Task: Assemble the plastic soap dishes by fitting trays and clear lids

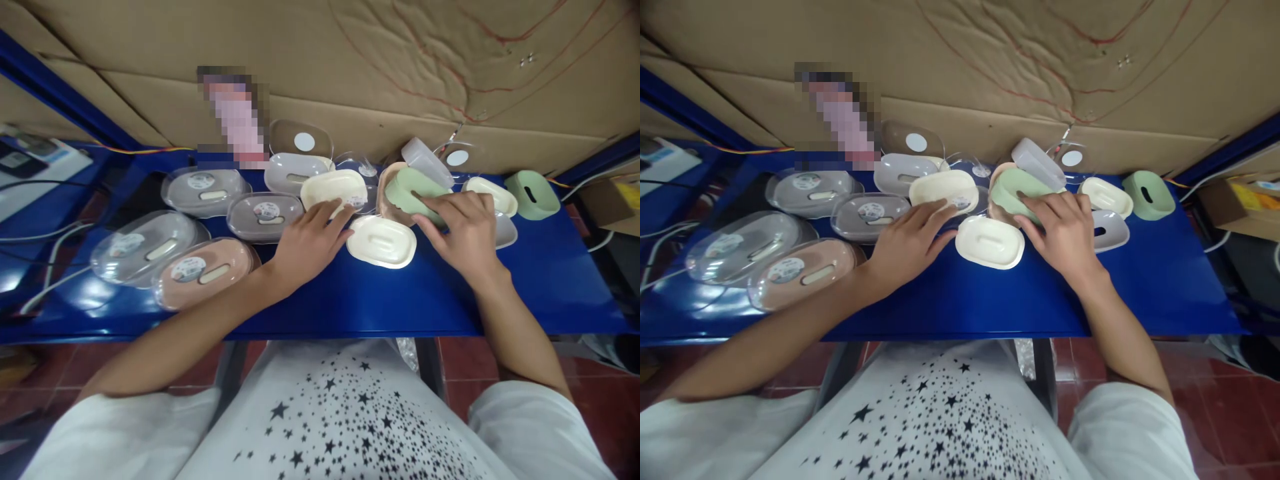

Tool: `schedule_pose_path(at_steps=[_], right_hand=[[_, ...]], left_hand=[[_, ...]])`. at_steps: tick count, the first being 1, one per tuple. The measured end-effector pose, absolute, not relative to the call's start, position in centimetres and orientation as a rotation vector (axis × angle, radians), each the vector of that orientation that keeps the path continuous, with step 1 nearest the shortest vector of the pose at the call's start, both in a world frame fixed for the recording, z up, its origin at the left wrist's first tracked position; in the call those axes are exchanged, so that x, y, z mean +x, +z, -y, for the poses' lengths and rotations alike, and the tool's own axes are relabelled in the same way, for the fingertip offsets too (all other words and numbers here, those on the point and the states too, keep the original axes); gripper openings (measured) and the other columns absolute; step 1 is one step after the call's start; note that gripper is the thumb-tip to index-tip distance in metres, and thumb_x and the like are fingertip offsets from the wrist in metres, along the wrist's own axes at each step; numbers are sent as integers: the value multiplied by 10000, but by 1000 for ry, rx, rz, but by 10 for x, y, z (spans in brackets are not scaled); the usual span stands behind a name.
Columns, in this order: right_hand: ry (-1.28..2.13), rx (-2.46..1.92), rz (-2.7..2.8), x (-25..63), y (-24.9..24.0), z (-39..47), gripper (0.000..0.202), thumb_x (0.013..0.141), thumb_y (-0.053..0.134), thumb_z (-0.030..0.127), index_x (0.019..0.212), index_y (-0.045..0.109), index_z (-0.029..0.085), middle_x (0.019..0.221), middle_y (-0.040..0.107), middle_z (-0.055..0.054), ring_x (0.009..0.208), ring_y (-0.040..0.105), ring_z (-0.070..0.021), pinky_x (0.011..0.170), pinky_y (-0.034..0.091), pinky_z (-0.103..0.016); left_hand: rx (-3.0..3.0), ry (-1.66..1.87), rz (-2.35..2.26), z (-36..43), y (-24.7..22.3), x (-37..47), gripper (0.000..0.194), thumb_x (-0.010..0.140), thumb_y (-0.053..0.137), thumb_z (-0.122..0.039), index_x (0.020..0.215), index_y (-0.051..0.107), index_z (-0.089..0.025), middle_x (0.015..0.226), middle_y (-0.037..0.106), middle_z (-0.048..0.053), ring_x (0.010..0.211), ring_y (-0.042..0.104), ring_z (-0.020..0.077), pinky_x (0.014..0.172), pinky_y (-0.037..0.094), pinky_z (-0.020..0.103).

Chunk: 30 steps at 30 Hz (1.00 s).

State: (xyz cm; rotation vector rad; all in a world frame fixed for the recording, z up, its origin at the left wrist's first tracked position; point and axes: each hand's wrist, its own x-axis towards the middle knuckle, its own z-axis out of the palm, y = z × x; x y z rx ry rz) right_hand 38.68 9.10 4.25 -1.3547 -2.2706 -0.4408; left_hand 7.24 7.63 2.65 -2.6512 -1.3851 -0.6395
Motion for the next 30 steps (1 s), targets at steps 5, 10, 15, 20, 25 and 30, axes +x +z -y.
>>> schedule_pose_path(at_steps=[5,10,15,20,25,30], right_hand=[[-473,-1315,2293,385,43,-91,386,1088,546,480,1328,725,236,1134,786,-99,1045,680,-314,924,430,-468],[-480,-1268,2351,380,46,-85,338,1083,567,453,1271,718,216,1106,786,-94,1003,689,-299,915,440,-450],[-473,-1163,2444,373,48,-79,261,1078,595,416,1161,706,195,1004,773,-75,968,705,-271,890,457,-409],[-430,-986,2569,367,61,-65,186,1066,624,358,1061,680,181,955,748,-65,894,691,-239,833,472,-379],[-245,-753,2751,351,72,-40,181,1075,602,296,969,687,176,856,707,-44,801,641,-199,776,459,-355],[-146,-564,2886,330,63,-22,249,1081,572,267,869,675,185,804,675,-18,751,599,-183,777,437,-358]], left_hand=[[-2527,-684,1518,-89,31,76,398,1091,434,-262,1456,591,-248,1537,597,170,1427,576,368,1064,548,560],[-2766,-628,1263,-72,26,82,378,1076,503,-257,1437,606,-216,1524,589,206,1417,558,396,1138,456,626],[-2955,-422,798,-57,17,87,491,1042,642,-500,1401,614,-167,1541,575,208,1422,557,378,1166,453,537],[-2947,-259,693,-36,18,77,306,996,733,-433,1095,703,-146,1276,712,150,1199,680,331,1057,520,497],[-2926,-464,888,1,14,45,261,1023,707,-342,1201,687,-153,1386,683,171,1249,673,324,1029,556,476],[-2905,-681,1247,29,-2,16,382,1032,698,-329,1361,608,-156,1345,684,177,1202,687,312,1004,596,482]])
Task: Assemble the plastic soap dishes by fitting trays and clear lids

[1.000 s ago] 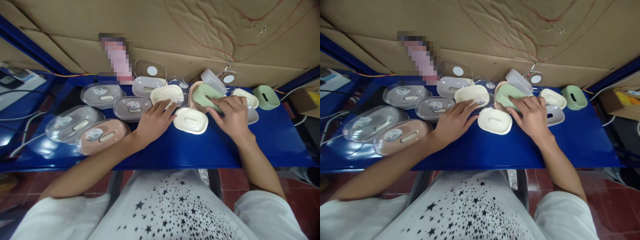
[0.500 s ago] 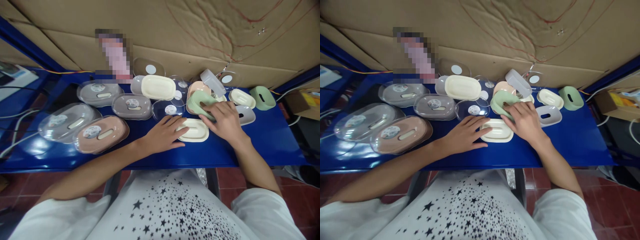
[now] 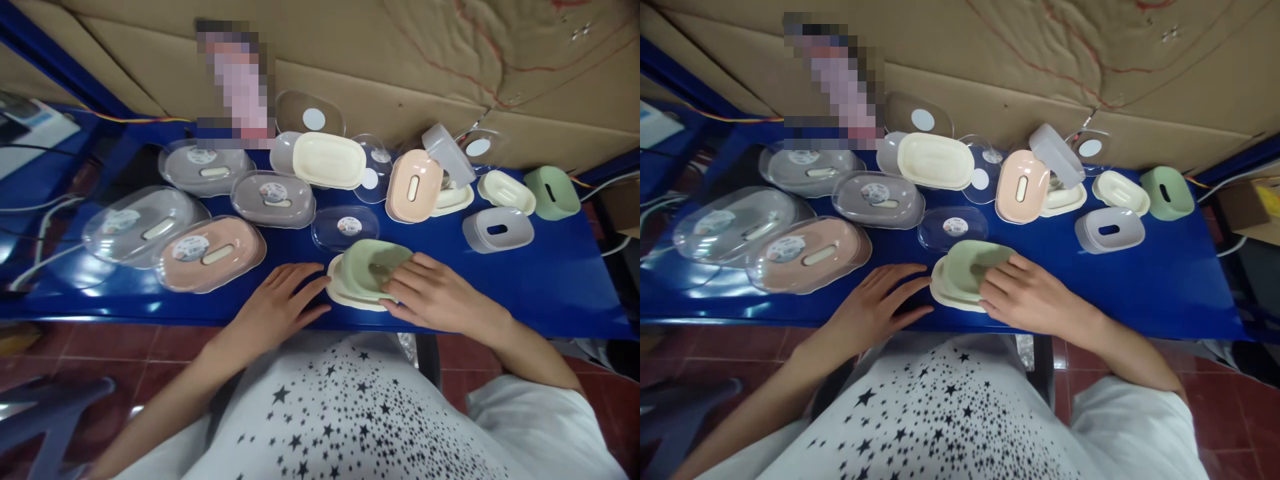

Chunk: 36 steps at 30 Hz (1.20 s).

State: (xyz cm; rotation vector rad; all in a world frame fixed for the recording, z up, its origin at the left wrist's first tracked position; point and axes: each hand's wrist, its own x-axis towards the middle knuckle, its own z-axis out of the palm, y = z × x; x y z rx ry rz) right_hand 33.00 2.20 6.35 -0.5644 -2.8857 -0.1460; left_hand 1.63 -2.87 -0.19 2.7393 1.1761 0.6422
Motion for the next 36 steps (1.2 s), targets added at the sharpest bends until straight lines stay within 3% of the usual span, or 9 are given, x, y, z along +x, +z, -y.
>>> schedule_pose_path(at_steps=[6,10,12,16,21,24,27,32,36], right_hand=[[-120,-454,2909,317,46,-10,229,1089,598,334,963,715,181,910,750,-32,814,643,-183,822,443,-352],[-182,-435,2886,308,38,-5,308,1099,601,385,1262,719,153,1136,797,-72,955,689,-194,891,472,-355],[-190,-390,2893,306,34,-6,359,1101,597,391,1350,693,151,1196,796,-79,1027,700,-202,936,486,-363],[-12,-289,2769,312,29,-23,475,1125,497,519,1392,670,166,1284,786,-83,1191,697,-204,1055,504,-371],[78,-791,2711,328,16,-62,525,1134,474,316,1639,440,174,1617,573,-149,1529,503,-293,1232,414,-522],[96,-862,2735,331,7,-74,575,1106,545,376,1643,448,193,1606,575,-169,1506,520,-339,1226,420,-570],[101,-855,2651,330,4,-74,566,1087,580,445,1598,519,210,1512,641,-172,1445,570,-355,1178,464,-576],[198,-559,2670,326,10,-60,606,1118,477,525,1676,402,302,1642,547,-109,1560,466,-320,1227,436,-575],[121,-298,2797,316,13,-41,706,1040,583,654,1601,521,231,1640,555,-111,1582,441,-285,1288,405,-527]], left_hand=[[2584,792,-1182,46,-12,13,525,1007,744,-323,1469,527,-199,1379,663,163,1279,666,298,1087,588,508],[2581,738,-1144,39,-8,18,714,999,736,-450,1596,424,-214,1653,422,241,1521,487,385,1135,569,570],[2602,696,-1087,35,-7,20,704,1000,724,-484,1585,441,-215,1700,355,243,1569,424,403,1167,542,601],[2593,690,-1073,32,-8,19,524,991,743,-470,1413,585,-203,1636,452,211,1540,461,390,1185,528,603],[2659,794,-1013,34,-8,16,401,980,761,-466,1206,641,-158,1542,543,231,1493,525,394,1145,568,563],[2754,719,-1022,36,-7,17,364,1005,740,-419,1258,650,-174,1530,599,195,1513,519,393,1121,592,531],[2830,672,-1084,39,-9,17,491,1002,751,-388,1436,607,-211,1559,607,159,1564,458,405,1125,592,526],[2809,689,-1161,38,-12,18,541,1023,721,-390,1508,569,-204,1606,572,155,1603,397,390,1165,568,514],[2757,664,-1155,36,-9,19,516,1034,703,-376,1503,576,-204,1628,548,154,1621,363,377,1221,522,535]])
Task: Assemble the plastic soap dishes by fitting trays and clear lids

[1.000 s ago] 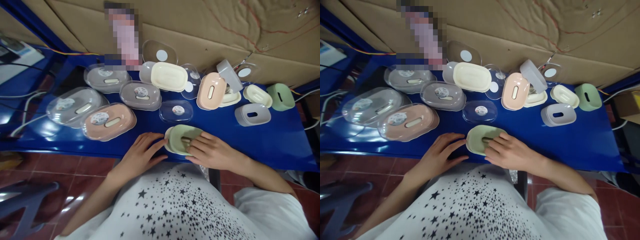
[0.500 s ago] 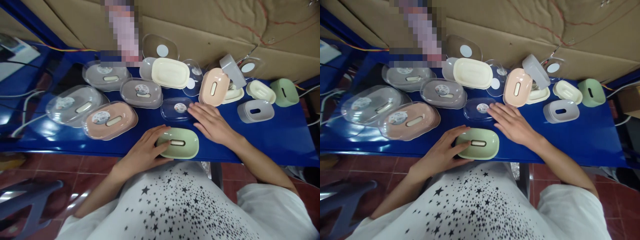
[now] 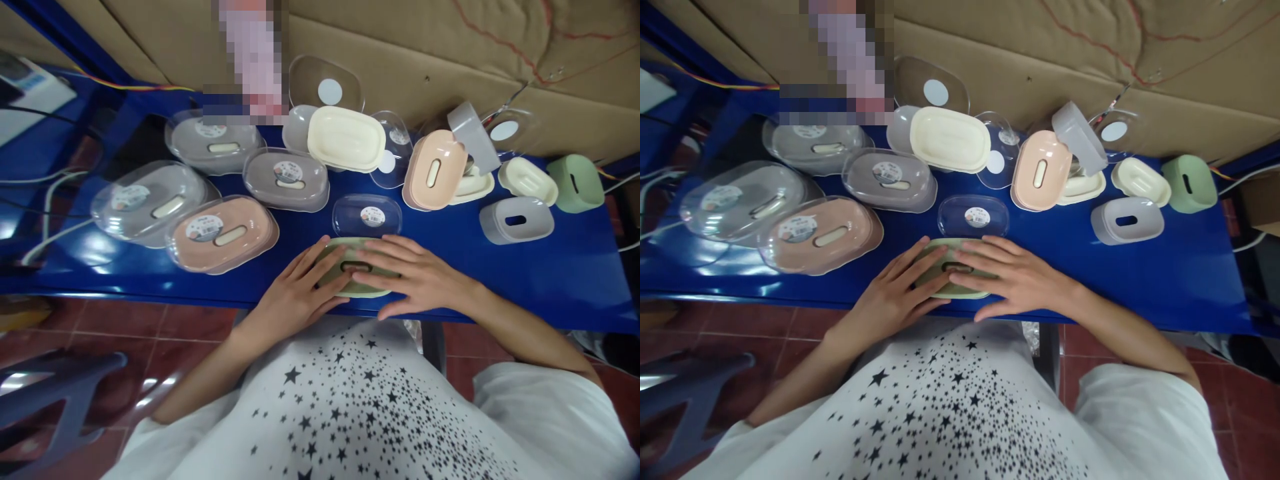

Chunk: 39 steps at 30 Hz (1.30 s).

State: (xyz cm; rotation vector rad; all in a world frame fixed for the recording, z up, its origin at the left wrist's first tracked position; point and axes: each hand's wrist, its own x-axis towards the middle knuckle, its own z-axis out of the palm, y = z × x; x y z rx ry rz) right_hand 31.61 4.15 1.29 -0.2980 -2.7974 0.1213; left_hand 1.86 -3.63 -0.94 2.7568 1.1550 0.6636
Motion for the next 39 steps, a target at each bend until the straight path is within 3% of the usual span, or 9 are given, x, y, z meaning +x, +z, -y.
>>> schedule_pose_path(at_steps=[5,11,14,17,20,23,27,34,39], right_hand=[[-76,-278,2844,306,14,-24,537,1042,698,335,1540,584,172,1473,705,-107,1413,622,-219,1265,464,-453],[44,-250,2809,314,11,-32,660,1057,621,559,1598,521,196,1572,625,-119,1511,532,-241,1267,445,-474],[87,-488,2691,325,12,-51,631,1107,535,492,1669,412,235,1662,526,-123,1599,413,-281,1283,400,-536],[111,-819,2676,333,10,-67,653,1105,541,423,1706,337,274,1718,438,-135,1623,357,-344,1284,369,-605],[87,-954,2711,334,6,-73,681,1057,620,466,1675,411,270,1645,517,-150,1564,433,-386,1286,350,-626],[41,-1029,2634,331,5,-71,635,1037,654,461,1620,504,259,1461,640,-153,1407,582,-364,1246,394,-598],[122,-993,2504,329,15,-61,565,1067,615,394,1616,503,321,1397,674,-116,1301,646,-311,1165,453,-544],[274,-628,2657,319,19,-41,572,1072,612,290,1627,481,331,1527,620,-113,1417,589,-298,1185,466,-564],[288,-501,2708,312,13,-33,548,1037,643,170,1570,558,263,1575,593,-116,1590,399,-327,1258,448,-580]], left_hand=[[2731,666,-1099,35,-8,18,554,1024,715,-313,1541,537,-217,1649,527,145,1632,343,365,1256,488,572],[2678,632,-1047,34,-6,18,612,1009,737,-373,1561,519,-222,1660,509,154,1631,349,371,1256,477,594],[2653,674,-1064,34,-4,17,620,993,756,-374,1549,526,-227,1664,484,190,1599,405,387,1239,479,609],[2611,781,-1105,35,-1,17,534,956,778,-331,1446,591,-228,1559,580,184,1496,533,379,1188,515,594],[2595,834,-1146,35,0,17,387,935,779,-308,1284,638,-220,1419,653,161,1406,607,362,1113,564,547],[2568,856,-1184,35,-1,17,339,927,778,-306,1222,624,-239,1422,622,152,1407,600,370,1096,578,556],[2415,907,-1287,35,-6,16,456,934,791,-283,1331,568,-265,1555,507,163,1469,547,369,1148,559,584],[2250,999,-1304,31,-12,13,982,928,838,-315,1687,216,-344,1723,351,195,1596,407,381,1254,448,657],[2285,902,-1294,32,-13,11,871,969,784,-335,1684,287,-372,1731,362,159,1574,450,366,1231,496,619]])
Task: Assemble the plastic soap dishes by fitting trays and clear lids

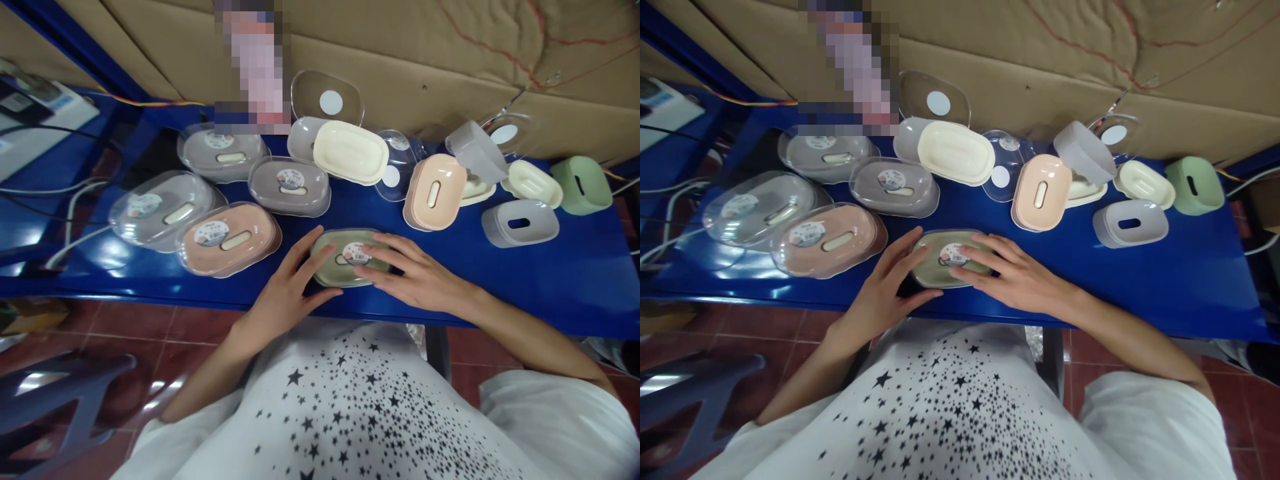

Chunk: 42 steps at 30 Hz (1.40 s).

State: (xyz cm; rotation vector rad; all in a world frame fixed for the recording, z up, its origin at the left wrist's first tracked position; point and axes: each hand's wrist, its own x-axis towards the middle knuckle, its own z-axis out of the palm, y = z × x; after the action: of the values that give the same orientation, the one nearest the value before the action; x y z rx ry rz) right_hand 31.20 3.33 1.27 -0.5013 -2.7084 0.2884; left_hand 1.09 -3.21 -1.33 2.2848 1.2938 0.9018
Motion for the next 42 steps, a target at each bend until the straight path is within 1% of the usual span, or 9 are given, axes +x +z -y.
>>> schedule_pose_path(at_steps=[3,8,13,17,20,26,32,36,42], right_hand=[[236,-488,2736,311,13,-32,585,1018,661,124,1574,556,273,1596,585,-98,1611,372,-315,1293,420,-583],[226,-494,2714,311,12,-36,590,1036,666,176,1591,531,328,1600,591,-64,1596,409,-289,1266,465,-558],[165,-449,2749,310,8,-36,602,1030,694,230,1600,520,311,1648,549,-60,1620,379,-273,1293,435,-535],[76,-409,2788,313,15,-36,646,1028,713,341,1624,486,241,1675,508,-113,1580,451,-265,1308,407,-526],[22,-492,2748,321,24,-42,635,1039,692,309,1628,477,211,1643,544,-136,1543,501,-282,1286,428,-549],[28,-615,2701,326,24,-50,518,1051,663,273,1558,568,225,1576,609,-149,1440,599,-316,1183,517,-582],[30,-539,2755,320,16,-47,409,1067,628,259,1462,650,155,1550,624,-169,1383,637,-312,1138,562,-542],[8,-584,2722,324,19,-48,410,1075,612,268,1476,646,190,1555,624,-152,1374,645,-305,1138,564,-535],[-69,-715,2694,335,26,-54,390,1069,624,279,1443,668,177,1575,600,-178,1402,626,-354,1142,551,-586]], left_hand=[[2308,893,-1290,33,-13,10,841,975,773,-353,1682,318,-366,1734,355,151,1562,470,351,1224,516,583],[2308,876,-1280,31,-13,11,852,971,774,-385,1688,313,-359,1743,328,161,1573,447,368,1235,497,603],[2335,889,-1365,35,-10,9,783,969,785,-383,1636,376,-347,1644,435,162,1511,504,369,1207,512,627],[2460,860,-1505,55,-6,-5,731,938,813,-413,1559,446,-291,1525,521,191,1408,569,394,1115,562,621],[2486,884,-1703,74,-6,-18,686,896,839,-467,1470,515,-275,1444,570,189,1333,602,418,1073,560,643],[2340,851,-1667,84,-11,-22,695,939,786,-489,1503,450,-261,1618,465,206,1458,550,417,1069,604,624],[2450,1018,-1569,74,3,-16,640,933,813,-410,1454,481,-244,1554,555,195,1411,616,362,1068,623,554],[2313,1197,-1937,52,32,-41,612,879,858,-408,1373,528,-264,1510,599,129,1417,601,348,1161,544,571],[1934,1145,-2441,-13,57,-86,700,885,816,-524,1391,501,-158,1429,586,131,1397,562,368,1158,504,595]])
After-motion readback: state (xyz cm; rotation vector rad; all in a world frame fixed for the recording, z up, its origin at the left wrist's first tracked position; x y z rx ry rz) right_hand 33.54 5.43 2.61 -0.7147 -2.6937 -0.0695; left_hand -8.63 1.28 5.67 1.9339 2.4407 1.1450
